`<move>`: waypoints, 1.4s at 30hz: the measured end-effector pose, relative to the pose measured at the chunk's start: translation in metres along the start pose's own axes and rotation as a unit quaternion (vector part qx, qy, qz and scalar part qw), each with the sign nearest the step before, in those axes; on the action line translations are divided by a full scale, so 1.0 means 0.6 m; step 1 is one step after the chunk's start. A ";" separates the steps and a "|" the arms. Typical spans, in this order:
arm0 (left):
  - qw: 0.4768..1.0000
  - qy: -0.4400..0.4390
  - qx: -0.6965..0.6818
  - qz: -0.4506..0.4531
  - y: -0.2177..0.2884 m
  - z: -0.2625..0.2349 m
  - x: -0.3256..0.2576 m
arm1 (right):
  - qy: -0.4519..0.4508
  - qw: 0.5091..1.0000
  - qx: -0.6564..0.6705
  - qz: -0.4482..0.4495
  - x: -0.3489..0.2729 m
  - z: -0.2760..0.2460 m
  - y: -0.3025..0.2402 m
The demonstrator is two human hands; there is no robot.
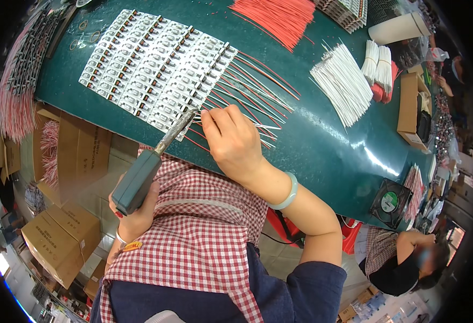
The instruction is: The person uses a soldering iron to attach red and white wires to a white plastic grid component. They pick up individual wires from piles on the table, insert them into the grid slots, and apply heat with the soldering iron to secure them. The process is repeated for multiple wires throughout the clip.
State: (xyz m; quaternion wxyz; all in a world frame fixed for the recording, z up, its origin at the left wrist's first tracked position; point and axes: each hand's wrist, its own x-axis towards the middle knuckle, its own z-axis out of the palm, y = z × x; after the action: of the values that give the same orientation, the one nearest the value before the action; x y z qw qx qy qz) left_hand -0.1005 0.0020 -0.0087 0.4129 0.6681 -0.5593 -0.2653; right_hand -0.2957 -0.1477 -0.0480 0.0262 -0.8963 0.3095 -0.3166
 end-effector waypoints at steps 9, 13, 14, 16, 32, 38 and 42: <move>1.000 0.018 0.005 0.007 0.004 -0.002 -0.003 | 0.001 1.000 -0.002 -0.001 0.001 0.000 -0.002; 1.000 0.023 0.006 -0.009 -0.017 -0.007 -0.025 | 0.000 1.000 -0.005 0.001 0.002 0.001 -0.002; 1.000 0.025 0.001 -0.019 -0.019 -0.008 -0.030 | 0.001 1.000 -0.006 0.001 0.001 0.002 -0.002; 0.999 0.025 -0.006 -0.038 -0.020 -0.009 -0.033 | 0.005 1.000 -0.002 0.002 0.000 0.004 -0.001; 1.000 0.005 0.017 0.005 0.001 -0.019 -0.019 | 0.005 0.999 0.031 0.033 -0.005 -0.004 -0.025; 1.000 0.002 0.005 -0.001 -0.001 -0.014 -0.017 | 0.001 0.999 0.025 0.027 -0.004 -0.003 -0.025; 1.000 0.007 -0.001 0.006 -0.001 -0.013 -0.016 | -0.004 1.000 0.017 0.025 -0.004 -0.003 -0.026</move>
State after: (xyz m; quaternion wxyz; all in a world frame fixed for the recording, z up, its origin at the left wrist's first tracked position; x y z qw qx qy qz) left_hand -0.0961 0.0135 -0.0061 0.4190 0.6665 -0.5598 -0.2587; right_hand -0.2897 -0.1337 -0.0441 0.0504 -0.8889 0.3265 -0.3174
